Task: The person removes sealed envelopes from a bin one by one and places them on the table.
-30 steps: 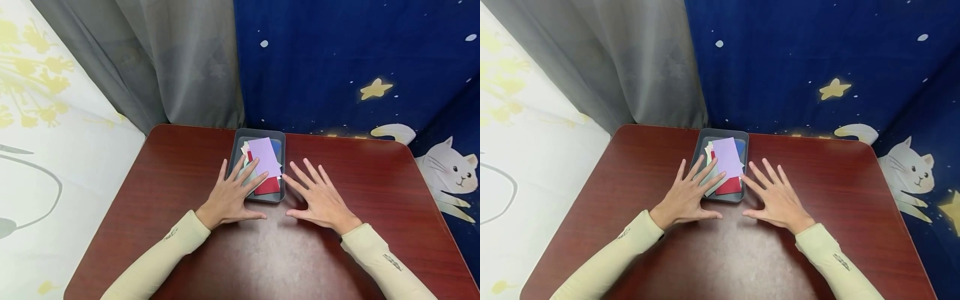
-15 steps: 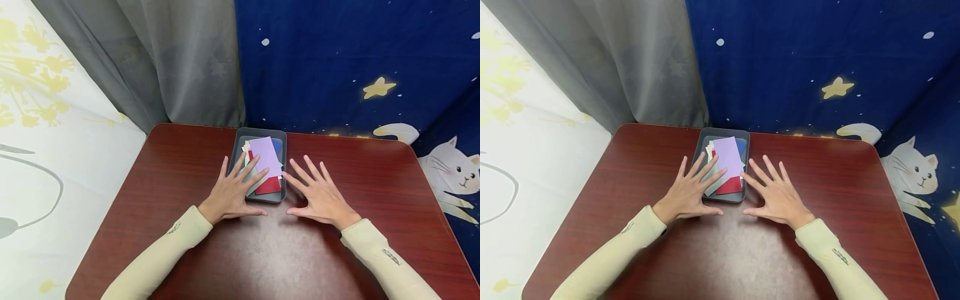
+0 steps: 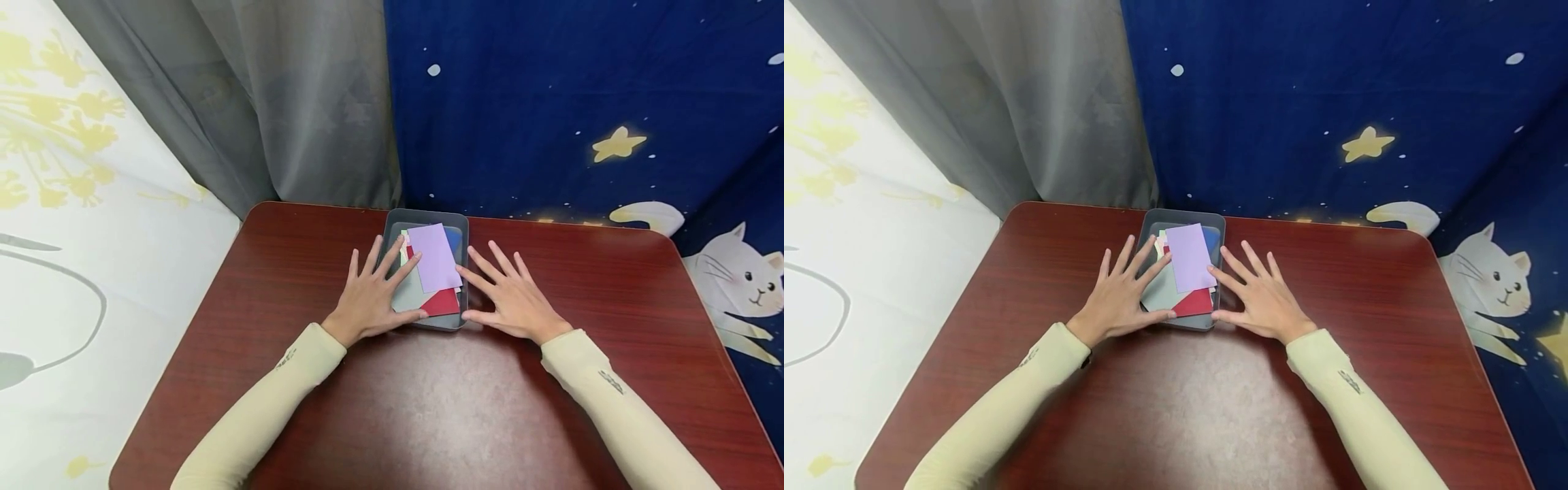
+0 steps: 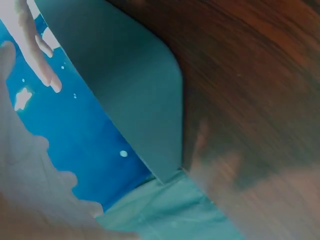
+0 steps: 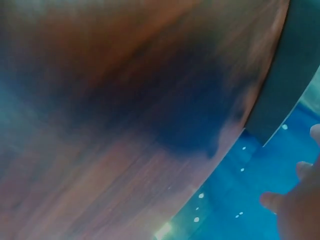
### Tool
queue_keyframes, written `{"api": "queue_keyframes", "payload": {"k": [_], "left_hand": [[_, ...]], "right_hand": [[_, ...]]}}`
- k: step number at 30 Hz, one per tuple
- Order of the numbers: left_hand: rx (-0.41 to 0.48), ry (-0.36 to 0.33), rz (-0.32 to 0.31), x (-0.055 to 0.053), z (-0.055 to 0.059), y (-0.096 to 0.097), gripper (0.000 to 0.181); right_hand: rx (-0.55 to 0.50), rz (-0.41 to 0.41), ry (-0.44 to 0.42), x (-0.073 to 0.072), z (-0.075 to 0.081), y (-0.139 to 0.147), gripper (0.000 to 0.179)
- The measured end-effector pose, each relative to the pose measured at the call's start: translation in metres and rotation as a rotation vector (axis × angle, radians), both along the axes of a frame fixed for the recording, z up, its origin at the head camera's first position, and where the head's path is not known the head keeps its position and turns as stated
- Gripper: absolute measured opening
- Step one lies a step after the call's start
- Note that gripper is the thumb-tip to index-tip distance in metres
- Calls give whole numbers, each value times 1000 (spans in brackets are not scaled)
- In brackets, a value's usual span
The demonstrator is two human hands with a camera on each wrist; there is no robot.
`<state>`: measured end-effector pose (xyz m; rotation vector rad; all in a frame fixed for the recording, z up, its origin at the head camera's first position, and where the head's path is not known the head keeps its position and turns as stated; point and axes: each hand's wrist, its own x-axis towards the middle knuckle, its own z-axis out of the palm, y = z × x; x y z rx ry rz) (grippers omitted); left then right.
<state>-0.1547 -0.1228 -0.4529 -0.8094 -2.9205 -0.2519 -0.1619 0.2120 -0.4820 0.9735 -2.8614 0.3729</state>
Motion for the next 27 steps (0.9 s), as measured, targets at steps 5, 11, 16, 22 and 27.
{"api": "queue_keyframes", "payload": {"k": [5,11,16,22,27], "left_hand": [[137,-92,146,-3,-1,-8,104],[270,-199,261,-5,-10,-18,98],[246,-209,258,-22,-58,-32,84],[278,-230,242,-28,-80,-34,70],[279,-200,222,-32,-92,-38,65]], "right_hand": [[12,11,-25,-16,-4,-3,78],[19,20,-82,-30,-5,-7,68],[33,14,-125,-37,-5,-8,64],[11,8,-139,-40,-5,-9,62],[-26,11,-110,-37,-5,-8,61]]}}
